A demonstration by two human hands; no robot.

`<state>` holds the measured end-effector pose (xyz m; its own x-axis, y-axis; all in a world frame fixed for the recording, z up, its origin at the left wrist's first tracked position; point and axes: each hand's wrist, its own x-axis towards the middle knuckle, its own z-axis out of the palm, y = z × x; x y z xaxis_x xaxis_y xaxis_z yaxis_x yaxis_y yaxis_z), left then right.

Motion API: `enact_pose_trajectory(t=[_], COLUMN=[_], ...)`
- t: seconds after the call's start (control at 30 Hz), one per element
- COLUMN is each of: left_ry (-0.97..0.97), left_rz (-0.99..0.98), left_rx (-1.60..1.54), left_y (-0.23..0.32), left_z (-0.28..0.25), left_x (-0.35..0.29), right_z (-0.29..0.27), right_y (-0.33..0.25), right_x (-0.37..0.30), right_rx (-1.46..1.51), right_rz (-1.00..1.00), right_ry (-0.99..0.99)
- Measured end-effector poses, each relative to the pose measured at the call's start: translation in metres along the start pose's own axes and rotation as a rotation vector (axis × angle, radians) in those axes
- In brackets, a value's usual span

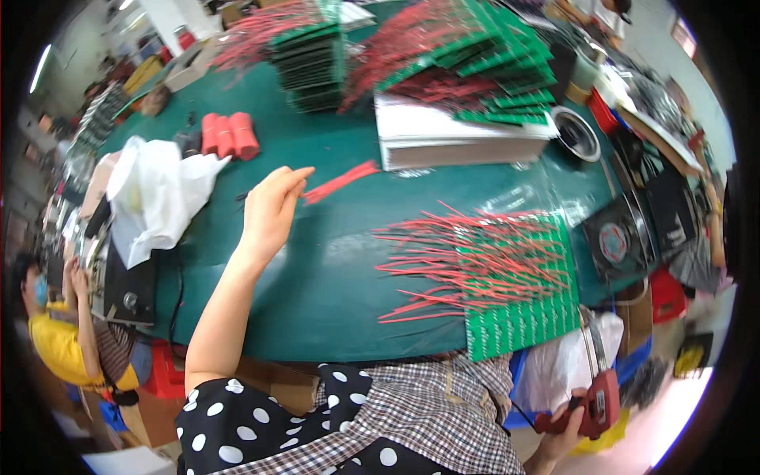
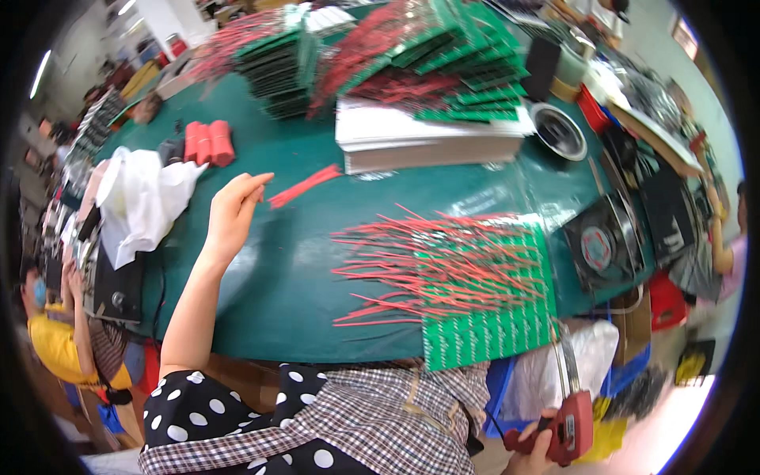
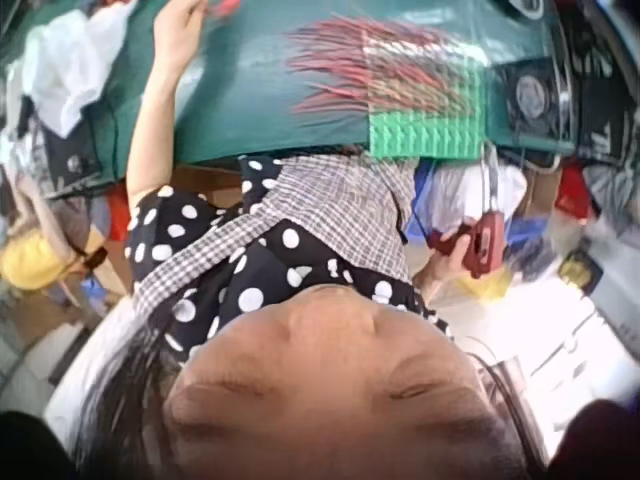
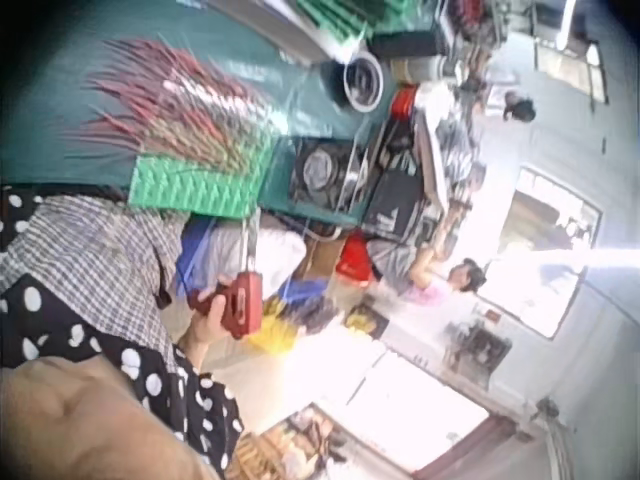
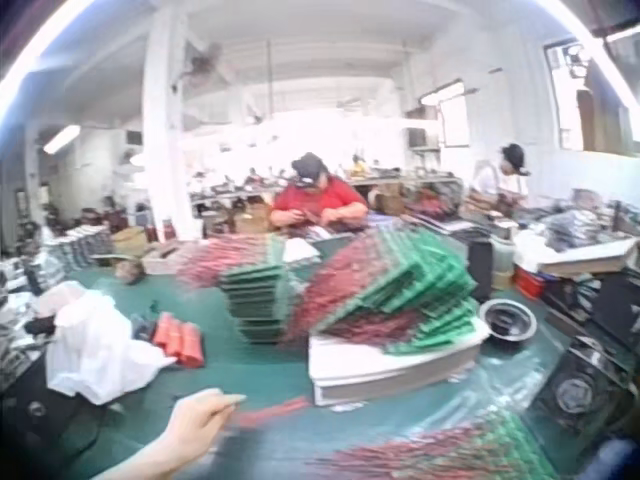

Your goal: The person solders red wires and black wires onto circuit boards using a soldering iron.

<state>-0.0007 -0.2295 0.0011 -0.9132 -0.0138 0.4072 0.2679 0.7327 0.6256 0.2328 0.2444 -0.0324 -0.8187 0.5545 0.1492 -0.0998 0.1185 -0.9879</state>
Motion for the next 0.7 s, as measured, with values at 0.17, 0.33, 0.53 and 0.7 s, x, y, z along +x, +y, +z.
enact_pose_trajectory(t=[0.17, 0.33, 0.53, 0.7], left_ry=[0.152, 0.231, -0.316, -0.578], left_rz=[-0.034, 0.011, 0.007, -0.058], left_rx=[0.38, 0.588, 0.236, 0.44], left_y=[-0.069, -0.06, 0.003, 0.013], left_z=[-0.037, -0.018, 0.03, 0.057], left_x=[-0.003, 0.001, 0.046, 0.07], right_z=[0.02, 0.019, 0.026, 0.024], right_y=[-0.025, -0.022, -0.029, -0.027], right_x=[0.0, -0.002, -0.001, -0.007], right_rx=[0.077, 0.072, 0.083, 0.072], right_rz=[0.032, 0.034, 0.045, 0.005], right_ry=[-0.069, -0.041, 0.0, 0.027])
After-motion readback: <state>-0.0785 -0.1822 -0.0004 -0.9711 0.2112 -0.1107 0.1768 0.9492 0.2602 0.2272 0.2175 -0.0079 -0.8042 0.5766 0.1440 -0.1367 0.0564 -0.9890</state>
